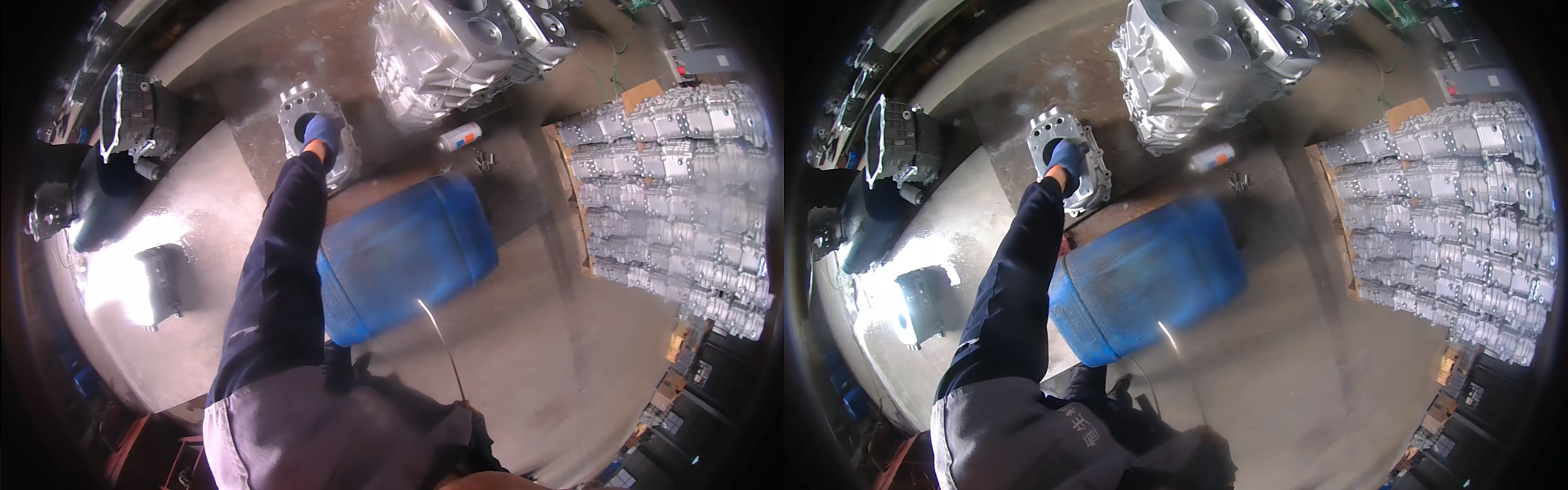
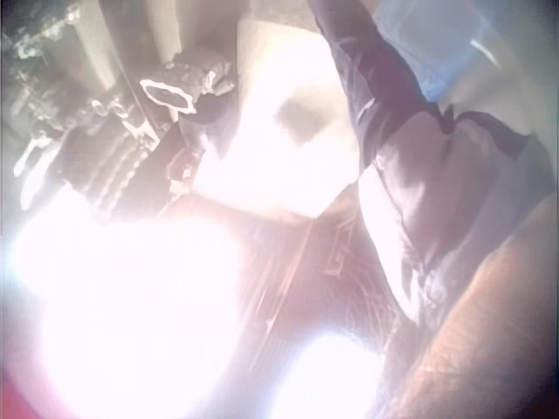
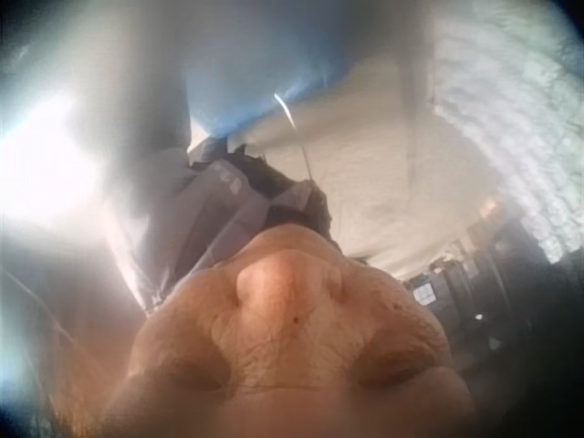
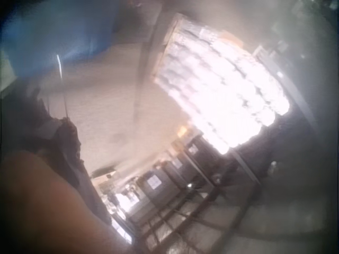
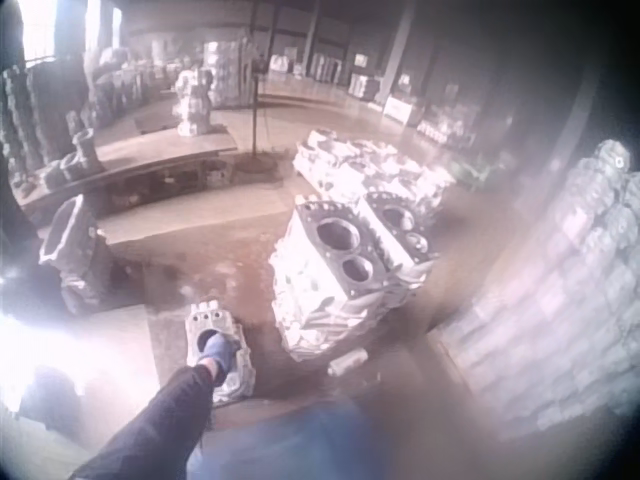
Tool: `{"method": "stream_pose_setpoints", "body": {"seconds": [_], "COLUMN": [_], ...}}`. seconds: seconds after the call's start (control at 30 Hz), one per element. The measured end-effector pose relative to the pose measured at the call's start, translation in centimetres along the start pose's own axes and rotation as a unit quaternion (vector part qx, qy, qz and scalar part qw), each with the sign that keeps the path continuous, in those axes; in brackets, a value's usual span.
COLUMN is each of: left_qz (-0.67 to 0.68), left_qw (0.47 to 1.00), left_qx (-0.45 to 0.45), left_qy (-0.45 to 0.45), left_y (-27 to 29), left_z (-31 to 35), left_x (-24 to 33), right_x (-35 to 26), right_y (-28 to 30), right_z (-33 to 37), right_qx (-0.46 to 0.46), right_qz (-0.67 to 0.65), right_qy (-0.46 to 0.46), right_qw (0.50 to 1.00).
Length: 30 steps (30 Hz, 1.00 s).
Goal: The person repeatedly picks up metal engine blocks, sprays them with a hose, and places them on a blue barrel. The person rotates the parts to spray different sides and then sets them aside on a table.
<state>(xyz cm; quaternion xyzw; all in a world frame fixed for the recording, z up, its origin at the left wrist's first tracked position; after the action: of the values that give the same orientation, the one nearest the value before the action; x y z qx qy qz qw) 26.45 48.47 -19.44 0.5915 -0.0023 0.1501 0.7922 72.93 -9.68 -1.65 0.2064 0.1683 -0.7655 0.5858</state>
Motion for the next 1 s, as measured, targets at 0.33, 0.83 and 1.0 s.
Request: {"method": "stream_pose_setpoints", "body": {"seconds": [0.33,0.83,1.0], "left_qz": [0.652,0.045,0.419], "left_qw": [0.747,0.939,0.664], "left_qx": [0.100,-0.248,0.050], "left_qy": [0.088,0.232,0.618], "left_y": [7.4,-11.1,-23.3], "left_z": [5.6,61.0,98.7], "left_x": [6.7,-26.5,-26.3], "right_x": [-4.9,-9.3,-6.1], "right_y": [-2.4,-9.9,-15.3], "right_z": [-1.1,0.5,3.2], "right_qx": [-0.013,-0.296,-0.398], "right_qz": [0.092,0.238,0.334], "right_qy": [0.059,0.420,0.582], "right_qw": [0.994,0.824,0.626]}}
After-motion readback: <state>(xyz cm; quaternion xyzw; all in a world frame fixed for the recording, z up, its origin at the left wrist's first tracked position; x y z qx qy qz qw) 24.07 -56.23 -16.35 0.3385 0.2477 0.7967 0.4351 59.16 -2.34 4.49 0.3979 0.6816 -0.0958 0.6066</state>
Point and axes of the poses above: each hand's wrist, its own z-axis away from the middle knuckle, its own y-axis out of the back of the hand, x = y × z, the point moved 6 cm from there along -z, towards the middle knuckle, and after that the axes turned 13 degrees about y, right-handed, at the moved point
